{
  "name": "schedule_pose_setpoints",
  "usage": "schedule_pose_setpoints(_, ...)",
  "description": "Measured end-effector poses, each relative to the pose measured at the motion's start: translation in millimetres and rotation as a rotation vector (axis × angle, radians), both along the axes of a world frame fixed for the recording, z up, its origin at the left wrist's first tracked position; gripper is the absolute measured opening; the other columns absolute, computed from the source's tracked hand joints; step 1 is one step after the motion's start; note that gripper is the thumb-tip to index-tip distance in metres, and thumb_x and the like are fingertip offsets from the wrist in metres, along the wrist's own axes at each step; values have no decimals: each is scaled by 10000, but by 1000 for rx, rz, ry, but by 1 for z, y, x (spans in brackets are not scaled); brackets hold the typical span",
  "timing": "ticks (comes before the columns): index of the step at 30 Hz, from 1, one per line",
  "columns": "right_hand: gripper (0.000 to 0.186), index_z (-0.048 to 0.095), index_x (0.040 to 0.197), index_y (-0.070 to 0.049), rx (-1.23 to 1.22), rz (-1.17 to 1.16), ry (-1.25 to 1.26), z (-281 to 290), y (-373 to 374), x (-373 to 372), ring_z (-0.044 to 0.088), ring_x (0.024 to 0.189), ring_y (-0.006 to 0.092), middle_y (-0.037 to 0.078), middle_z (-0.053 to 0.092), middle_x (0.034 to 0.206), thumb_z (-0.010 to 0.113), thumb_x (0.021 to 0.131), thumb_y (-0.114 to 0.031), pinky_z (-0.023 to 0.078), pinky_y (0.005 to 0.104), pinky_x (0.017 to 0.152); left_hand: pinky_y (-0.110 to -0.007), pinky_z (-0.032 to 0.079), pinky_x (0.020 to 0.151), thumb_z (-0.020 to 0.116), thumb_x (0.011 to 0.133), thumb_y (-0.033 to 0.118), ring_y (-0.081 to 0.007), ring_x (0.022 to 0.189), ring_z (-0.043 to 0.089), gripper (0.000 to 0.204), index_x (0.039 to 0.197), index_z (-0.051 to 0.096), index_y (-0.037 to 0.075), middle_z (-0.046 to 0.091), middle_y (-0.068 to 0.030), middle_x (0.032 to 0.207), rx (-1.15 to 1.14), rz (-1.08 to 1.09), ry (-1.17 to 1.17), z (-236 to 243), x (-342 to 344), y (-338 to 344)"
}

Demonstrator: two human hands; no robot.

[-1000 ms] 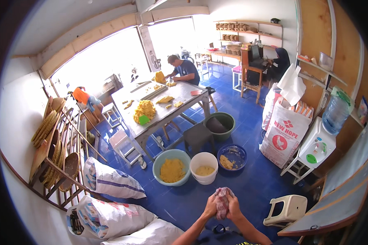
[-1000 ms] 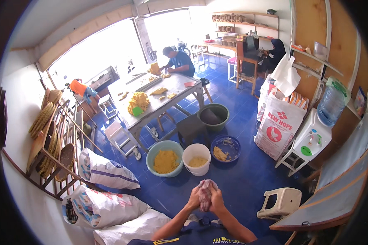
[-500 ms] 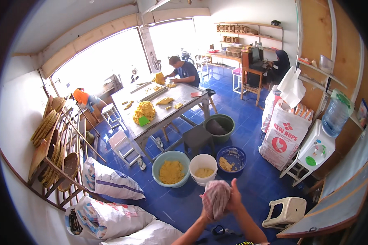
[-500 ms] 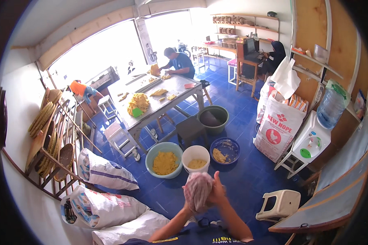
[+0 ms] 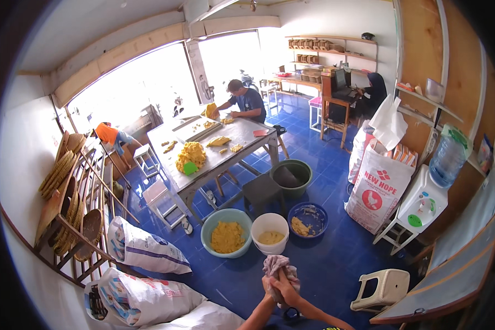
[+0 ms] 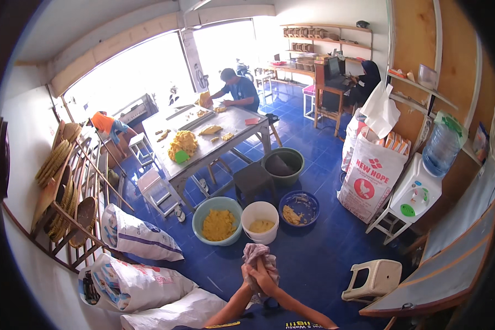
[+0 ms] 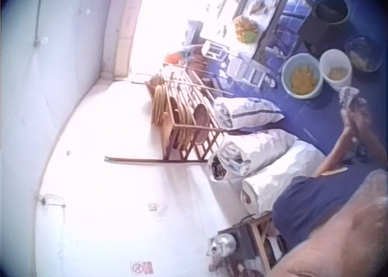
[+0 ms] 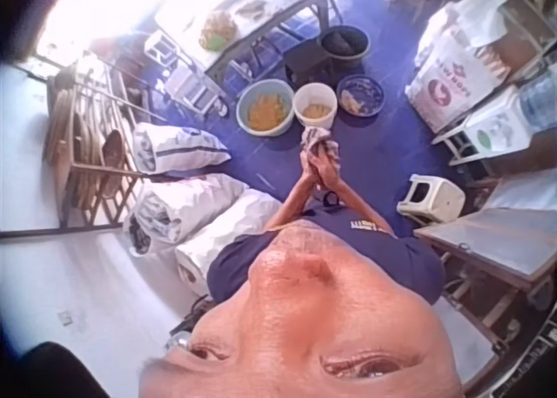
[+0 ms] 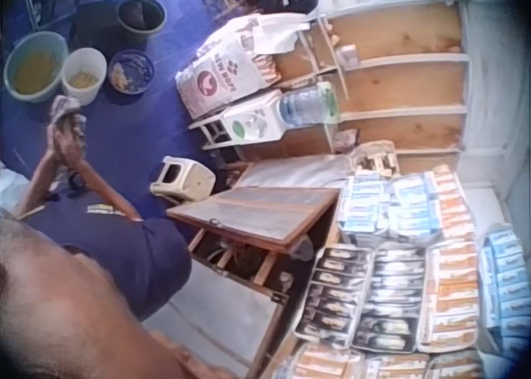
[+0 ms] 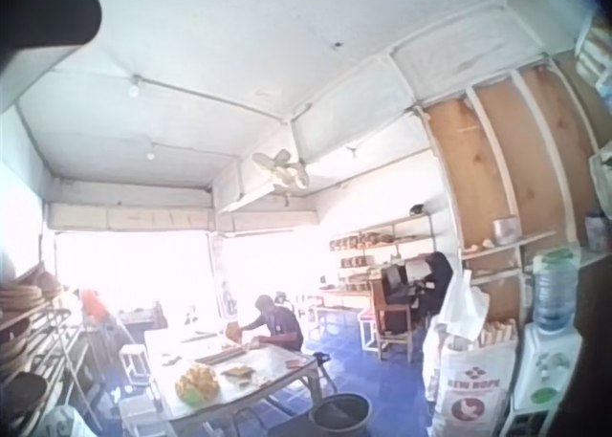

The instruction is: The person dries their hands with a cloth, sits down at a table, and assembles pastries by hand by pinching portions of yellow filling and wrapping them in dough.

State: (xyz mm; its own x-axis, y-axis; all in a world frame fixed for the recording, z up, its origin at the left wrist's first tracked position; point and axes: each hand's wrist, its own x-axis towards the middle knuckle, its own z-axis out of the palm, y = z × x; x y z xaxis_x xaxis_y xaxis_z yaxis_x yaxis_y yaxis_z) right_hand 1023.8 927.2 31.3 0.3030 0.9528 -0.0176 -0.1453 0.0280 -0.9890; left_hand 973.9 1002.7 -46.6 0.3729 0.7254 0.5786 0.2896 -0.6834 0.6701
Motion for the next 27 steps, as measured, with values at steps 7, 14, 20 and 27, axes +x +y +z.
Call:
schedule_pose_setpoints(7, 671, 260, 1626, -33, -105, 6, 371, -25, -11, 2, 367, 1468, 227, 106, 386, 1599, 429, 1124, -444, 288, 355, 1208, -415, 580, 870, 456, 1100, 500, -227, 1052, 693, 549, 1375, 600, 48, 674, -130, 1212, -1625, -396, -1036, 23, -4, -8)
schedule_pose_setpoints(14, 316, 646, 1251, -107, -16, -197, 1108, -32, -19, 21, 657, 1054, 161, 39, 679, 1153, 504, 1107, -349, 543, 353, 961, -325, 501, 978, 659, 1028, 419, -162, 1151, 632, 577, 1433, 558, 20, 653, -91, 1323, -1373, -319, -238, 80, 9, -22)
schedule_pose_setpoints(20, 417, 595, 1352, 38, 101, -343, -30, -10, -24, 14, 646, 1035, 197, 83, 681, 1106, 525, 1090, -278, 516, 312, 947, -284, 522, 767, 671, 1002, 214, -114, 858, 661, 197, 1057, 739, 37, 720, -22, 975, -1203, -122, -576, 75, 21, -30)
schedule_pose_setpoints(27, 406, 702, 1192, 59, 192, -200, -401, 36, -47, 29, 655, 1165, 328, 230, 661, 1213, 559, 812, 58, 506, 380, 986, -243, 456, 650, 654, 1050, 324, -52, 737, 581, 319, 930, 738, 41, 671, 56, 849, -1065, -185, -721, 105, 18, 4)
